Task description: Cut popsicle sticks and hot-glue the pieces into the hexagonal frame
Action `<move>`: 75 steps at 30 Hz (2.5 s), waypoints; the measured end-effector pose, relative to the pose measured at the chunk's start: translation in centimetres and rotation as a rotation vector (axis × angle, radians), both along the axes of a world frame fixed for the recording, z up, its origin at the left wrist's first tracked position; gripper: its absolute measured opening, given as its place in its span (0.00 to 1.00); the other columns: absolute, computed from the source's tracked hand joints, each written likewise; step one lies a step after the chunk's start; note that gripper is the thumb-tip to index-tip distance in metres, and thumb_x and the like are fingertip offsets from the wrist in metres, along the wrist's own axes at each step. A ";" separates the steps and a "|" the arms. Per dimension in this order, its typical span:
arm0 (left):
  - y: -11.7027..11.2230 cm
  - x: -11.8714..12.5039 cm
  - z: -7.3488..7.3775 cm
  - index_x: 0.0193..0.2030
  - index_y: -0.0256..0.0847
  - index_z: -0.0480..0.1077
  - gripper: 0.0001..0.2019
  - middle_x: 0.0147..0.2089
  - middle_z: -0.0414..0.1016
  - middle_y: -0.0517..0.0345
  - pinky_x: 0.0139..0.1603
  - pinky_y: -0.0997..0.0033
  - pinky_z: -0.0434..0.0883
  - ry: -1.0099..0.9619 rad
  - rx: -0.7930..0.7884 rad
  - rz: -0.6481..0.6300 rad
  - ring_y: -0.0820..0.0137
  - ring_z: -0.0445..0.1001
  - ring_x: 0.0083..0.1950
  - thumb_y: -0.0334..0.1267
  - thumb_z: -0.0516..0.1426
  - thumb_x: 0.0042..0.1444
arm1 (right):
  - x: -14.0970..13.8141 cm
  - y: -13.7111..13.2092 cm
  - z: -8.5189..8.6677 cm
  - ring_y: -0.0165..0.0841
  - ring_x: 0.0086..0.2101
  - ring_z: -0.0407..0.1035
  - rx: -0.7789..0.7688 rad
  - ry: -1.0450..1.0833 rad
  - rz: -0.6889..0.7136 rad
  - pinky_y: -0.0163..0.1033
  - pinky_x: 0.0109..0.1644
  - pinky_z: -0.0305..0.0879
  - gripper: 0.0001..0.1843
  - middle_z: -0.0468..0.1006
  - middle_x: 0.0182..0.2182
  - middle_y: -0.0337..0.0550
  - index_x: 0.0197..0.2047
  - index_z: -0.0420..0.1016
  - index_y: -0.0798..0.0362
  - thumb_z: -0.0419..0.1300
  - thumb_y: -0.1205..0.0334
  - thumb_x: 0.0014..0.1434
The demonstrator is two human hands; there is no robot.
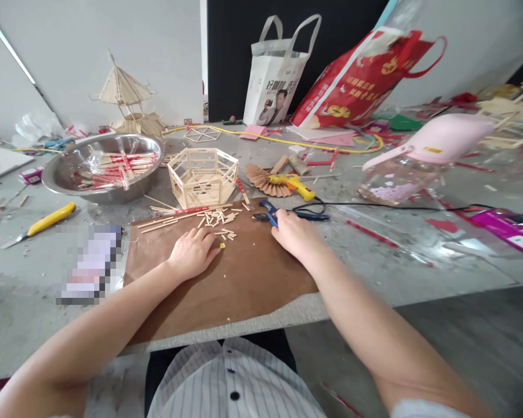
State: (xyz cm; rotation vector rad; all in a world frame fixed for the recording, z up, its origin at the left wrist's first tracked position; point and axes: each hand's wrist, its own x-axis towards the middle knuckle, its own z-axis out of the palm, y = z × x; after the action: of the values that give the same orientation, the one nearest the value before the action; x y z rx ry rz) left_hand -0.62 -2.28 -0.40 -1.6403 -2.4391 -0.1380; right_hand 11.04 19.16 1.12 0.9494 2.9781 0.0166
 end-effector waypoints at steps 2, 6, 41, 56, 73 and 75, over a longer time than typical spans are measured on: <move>0.0 -0.1 -0.4 0.47 0.41 0.66 0.16 0.52 0.67 0.51 0.47 0.62 0.68 -0.008 -0.006 -0.008 0.63 0.67 0.47 0.45 0.47 0.58 | 0.2 0.4 0.0 0.45 0.37 0.71 -0.002 0.003 -0.022 0.43 0.36 0.63 0.14 0.72 0.39 0.59 0.46 0.62 0.60 0.48 0.66 0.56; 0.0 -0.3 -0.5 0.46 0.40 0.66 0.15 0.50 0.68 0.50 0.46 0.62 0.67 -0.001 -0.005 -0.019 0.63 0.67 0.46 0.45 0.46 0.58 | 0.6 1.2 0.2 0.47 0.38 0.71 0.000 -0.014 -0.076 0.44 0.35 0.63 0.15 0.73 0.39 0.59 0.46 0.63 0.60 0.48 0.64 0.55; 0.2 -0.8 -0.8 0.56 0.39 0.60 0.24 0.58 0.60 0.45 0.58 0.50 0.56 -0.104 0.014 0.001 0.55 0.54 0.62 0.49 0.48 0.56 | 1.9 5.7 -0.2 0.39 0.39 0.69 -0.136 0.114 -0.162 0.38 0.35 0.58 0.16 0.76 0.39 0.44 0.38 0.71 0.48 0.52 0.49 0.52; -0.2 -1.2 -1.0 0.53 0.39 0.63 0.20 0.58 0.61 0.47 0.59 0.57 0.59 -0.165 0.087 0.036 0.61 0.59 0.60 0.45 0.48 0.57 | -5.8 16.7 -2.2 0.41 0.46 0.67 -0.156 0.076 -0.221 0.39 0.43 0.60 0.20 0.71 0.48 0.58 0.50 0.70 0.58 0.52 0.62 0.55; 2.0 -6.4 0.7 0.53 0.38 0.60 0.23 0.56 0.60 0.45 0.55 0.61 0.63 -0.490 0.628 0.463 0.62 0.63 0.57 0.38 0.54 0.48 | -4.7 11.4 3.5 0.41 0.45 0.64 -0.024 0.873 -0.177 0.45 0.48 0.59 0.19 0.70 0.44 0.58 0.47 0.67 0.61 0.54 0.65 0.50; 2.8 -8.1 1.4 0.51 0.38 0.62 0.22 0.53 0.64 0.47 0.53 0.61 0.64 -0.522 0.662 0.583 0.63 0.66 0.53 0.38 0.56 0.46 | -4.1 9.2 3.9 0.41 0.41 0.67 -0.091 0.883 -0.075 0.45 0.45 0.62 0.14 0.73 0.37 0.54 0.40 0.69 0.59 0.56 0.64 0.48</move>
State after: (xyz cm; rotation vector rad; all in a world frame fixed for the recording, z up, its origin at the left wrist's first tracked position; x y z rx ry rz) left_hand -8.72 0.51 0.99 -0.6333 -2.6594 -1.2423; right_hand 6.96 28.38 4.98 1.3241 3.6363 -0.7130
